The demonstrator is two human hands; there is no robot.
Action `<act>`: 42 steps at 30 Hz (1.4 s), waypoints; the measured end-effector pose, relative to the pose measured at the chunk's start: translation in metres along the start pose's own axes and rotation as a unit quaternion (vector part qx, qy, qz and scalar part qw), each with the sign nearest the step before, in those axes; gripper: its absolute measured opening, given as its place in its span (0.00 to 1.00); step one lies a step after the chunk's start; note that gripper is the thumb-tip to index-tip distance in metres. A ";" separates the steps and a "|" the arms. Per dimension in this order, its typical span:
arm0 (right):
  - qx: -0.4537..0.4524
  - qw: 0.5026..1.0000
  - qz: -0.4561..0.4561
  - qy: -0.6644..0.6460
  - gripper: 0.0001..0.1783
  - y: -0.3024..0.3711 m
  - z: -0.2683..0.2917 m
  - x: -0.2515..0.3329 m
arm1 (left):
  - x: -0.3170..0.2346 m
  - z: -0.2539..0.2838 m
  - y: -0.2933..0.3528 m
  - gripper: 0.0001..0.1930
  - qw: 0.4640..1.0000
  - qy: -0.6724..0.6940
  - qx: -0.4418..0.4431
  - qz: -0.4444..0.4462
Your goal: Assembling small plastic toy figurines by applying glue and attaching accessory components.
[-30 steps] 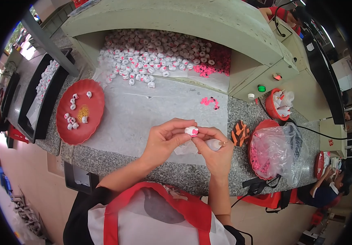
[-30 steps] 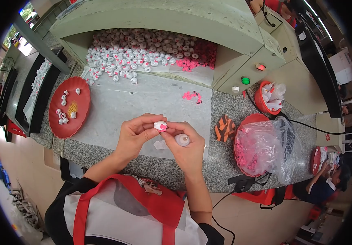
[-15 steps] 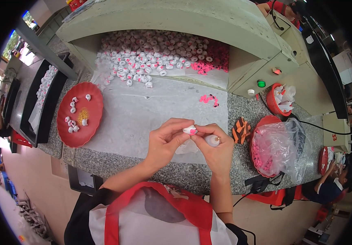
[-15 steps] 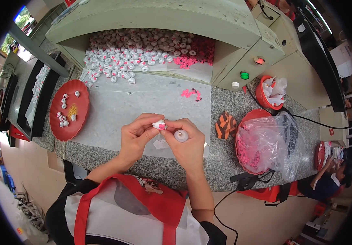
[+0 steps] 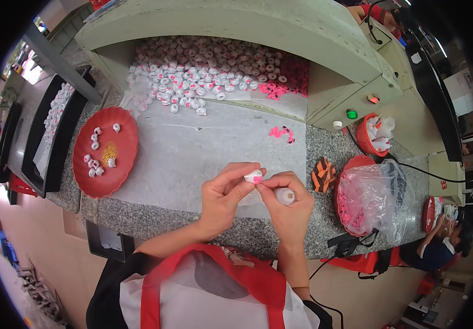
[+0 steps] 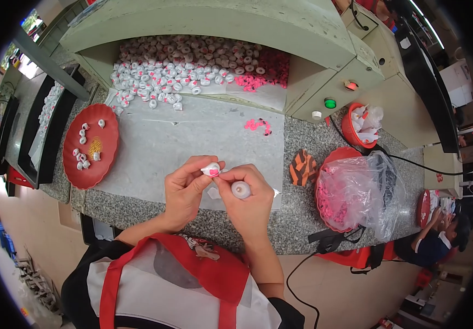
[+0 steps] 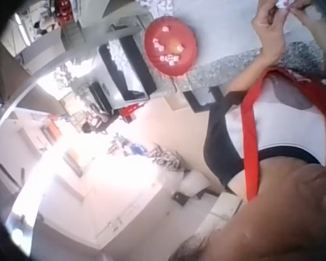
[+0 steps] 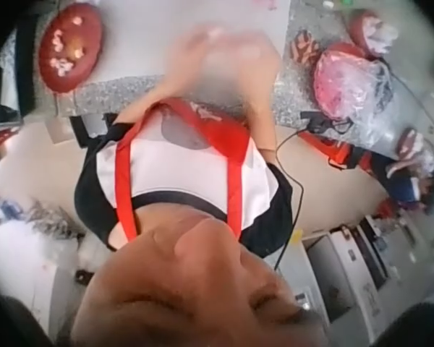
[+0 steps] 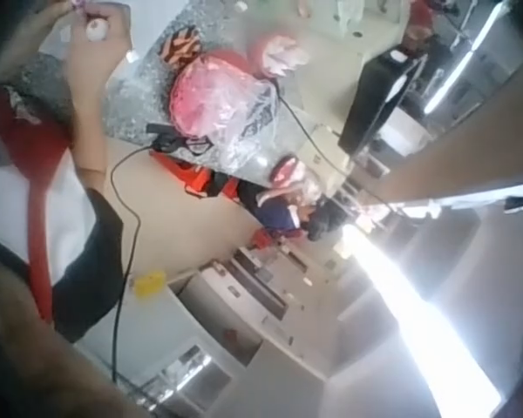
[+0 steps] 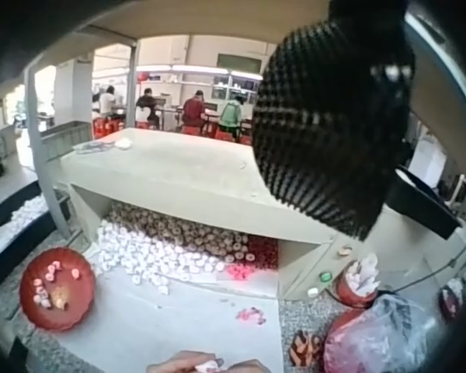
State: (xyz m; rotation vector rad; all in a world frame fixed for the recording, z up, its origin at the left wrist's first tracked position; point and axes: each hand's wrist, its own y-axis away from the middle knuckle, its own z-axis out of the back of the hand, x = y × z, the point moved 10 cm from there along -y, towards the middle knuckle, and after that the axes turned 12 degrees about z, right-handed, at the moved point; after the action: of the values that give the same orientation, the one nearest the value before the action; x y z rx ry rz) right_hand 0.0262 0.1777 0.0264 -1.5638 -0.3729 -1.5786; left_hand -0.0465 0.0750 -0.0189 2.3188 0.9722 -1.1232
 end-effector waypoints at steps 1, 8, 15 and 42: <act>0.001 1.000 0.000 0.000 0.07 -0.002 0.002 0.000 | -0.003 -0.001 0.001 0.14 1.000 -0.017 0.007 -0.014; 0.035 0.997 -0.047 -0.057 0.10 -0.003 -0.004 -0.009 | -0.004 -0.004 -0.002 0.13 0.996 -0.085 0.025 0.031; 0.047 0.989 -0.090 -0.104 0.10 0.002 0.001 -0.031 | 0.008 -0.008 -0.005 0.15 0.993 -0.076 0.053 0.078; 0.030 0.974 -0.119 -0.192 0.11 0.006 -0.005 -0.042 | 0.004 -0.005 -0.011 0.16 0.988 -0.117 0.044 0.091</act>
State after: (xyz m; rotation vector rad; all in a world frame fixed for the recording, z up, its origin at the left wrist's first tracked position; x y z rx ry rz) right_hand 0.0212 0.1851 -0.0151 -1.8300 -0.8398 -1.4149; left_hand -0.0502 0.0869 -0.0192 2.2245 0.6237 -1.3471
